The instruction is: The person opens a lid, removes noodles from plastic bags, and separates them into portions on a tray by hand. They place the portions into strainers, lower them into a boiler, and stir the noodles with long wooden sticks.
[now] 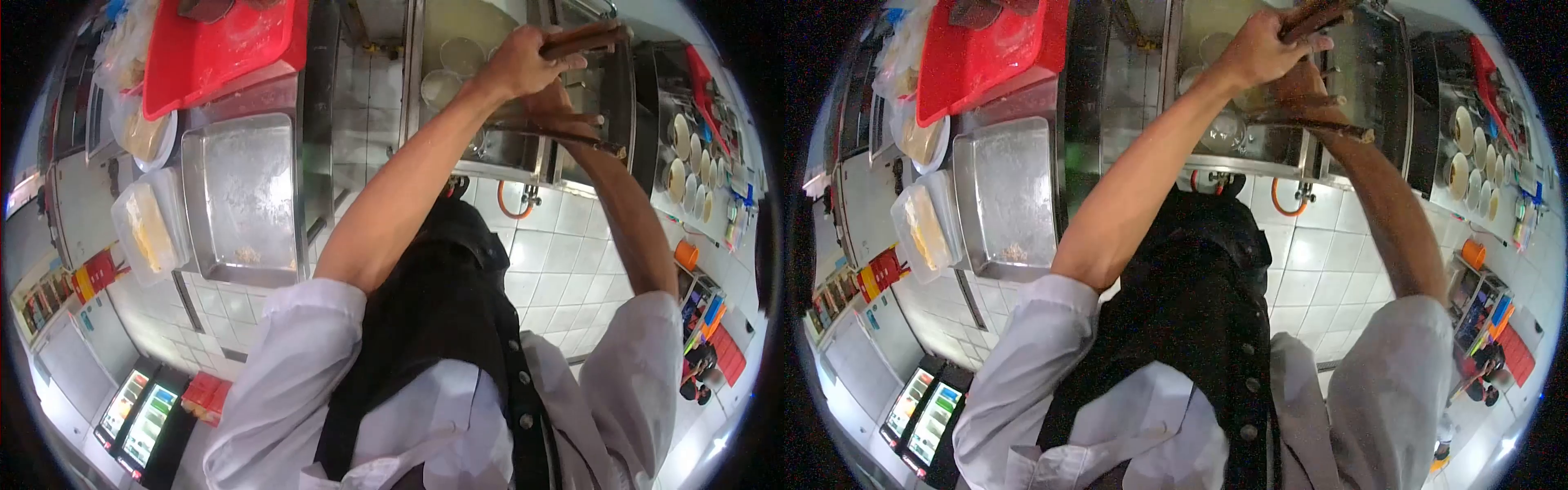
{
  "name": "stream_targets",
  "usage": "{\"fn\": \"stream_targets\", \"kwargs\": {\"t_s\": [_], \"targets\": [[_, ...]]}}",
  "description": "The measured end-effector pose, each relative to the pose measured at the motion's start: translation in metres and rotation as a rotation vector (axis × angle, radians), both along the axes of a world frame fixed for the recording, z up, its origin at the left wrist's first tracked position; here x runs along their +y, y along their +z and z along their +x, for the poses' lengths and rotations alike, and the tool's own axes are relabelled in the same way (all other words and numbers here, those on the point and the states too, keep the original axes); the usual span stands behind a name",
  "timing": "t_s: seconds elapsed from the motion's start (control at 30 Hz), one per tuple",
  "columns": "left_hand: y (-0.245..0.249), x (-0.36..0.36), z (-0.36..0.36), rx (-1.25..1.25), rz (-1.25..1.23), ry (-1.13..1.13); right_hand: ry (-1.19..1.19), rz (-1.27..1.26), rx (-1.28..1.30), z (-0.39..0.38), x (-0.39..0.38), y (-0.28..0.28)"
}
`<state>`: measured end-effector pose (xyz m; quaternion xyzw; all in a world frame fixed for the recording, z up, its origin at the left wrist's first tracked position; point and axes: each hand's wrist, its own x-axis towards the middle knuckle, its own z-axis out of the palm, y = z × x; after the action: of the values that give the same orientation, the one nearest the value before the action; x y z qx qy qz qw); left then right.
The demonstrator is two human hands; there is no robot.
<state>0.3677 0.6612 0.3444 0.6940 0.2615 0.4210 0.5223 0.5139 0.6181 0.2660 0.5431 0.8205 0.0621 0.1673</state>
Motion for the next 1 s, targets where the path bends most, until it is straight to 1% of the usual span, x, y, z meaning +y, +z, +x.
{"fn": "stream_targets", "kwargs": {"t_s": [0.03, 0.07, 0.13, 0.17, 0.3, 0.4, 0.5, 0.57, 0.67, 0.7, 0.77, 0.83, 0.87, 0.93, 1.0], "targets": [[-0.001, 0.008, 0.003, 0.006, 0.071, 0.037, -0.001, 0.018, 0.000, 0.001, 0.001, -0.001], [0.000, 0.011, 0.002, 0.008, 0.069, 0.044, 0.003, 0.025, -0.001, 0.000, 0.000, -0.001], [0.001, 0.004, 0.001, -0.096, -0.022, 0.015, -0.006, 0.002, 0.008, 0.000, 0.001, -0.003], [0.002, 0.007, 0.001, -0.062, -0.047, -0.042, -0.003, 0.005, 0.008, 0.001, 0.003, -0.002], [-0.001, 0.004, 0.002, -0.087, -0.054, -0.016, -0.038, -0.060, 0.046, -0.001, 0.004, -0.006], [0.002, 0.009, 0.002, -0.114, 0.002, 0.011, -0.011, -0.010, 0.011, 0.002, -0.002, 0.002], [0.000, 0.005, -0.002, -0.057, -0.066, -0.033, -0.007, -0.016, 0.011, 0.001, -0.005, 0.005], [0.001, 0.009, 0.002, -0.126, 0.042, 0.000, -0.006, -0.019, 0.000, 0.002, -0.005, 0.007], [0.002, 0.003, 0.003, -0.202, 0.022, 0.053, 0.002, -0.033, 0.003, -0.004, -0.010, 0.006], [0.002, 0.003, 0.003, -0.205, 0.025, 0.049, 0.001, -0.035, -0.002, -0.003, -0.009, 0.006], [0.001, 0.005, -0.001, -0.106, -0.005, 0.009, 0.012, -0.022, -0.010, -0.001, -0.005, 0.006], [-0.001, 0.004, -0.002, -0.085, -0.009, -0.007, 0.015, -0.029, -0.011, -0.002, -0.007, 0.005], [0.001, 0.007, 0.001, -0.081, 0.007, -0.026, 0.011, -0.021, -0.009, -0.003, -0.011, 0.006], [0.001, 0.005, 0.002, -0.101, -0.011, 0.004, 0.025, -0.002, -0.021, -0.004, -0.004, 0.008], [0.000, -0.001, 0.001, -0.112, -0.036, 0.017, 0.012, -0.047, -0.026, -0.004, -0.006, 0.003]]}}
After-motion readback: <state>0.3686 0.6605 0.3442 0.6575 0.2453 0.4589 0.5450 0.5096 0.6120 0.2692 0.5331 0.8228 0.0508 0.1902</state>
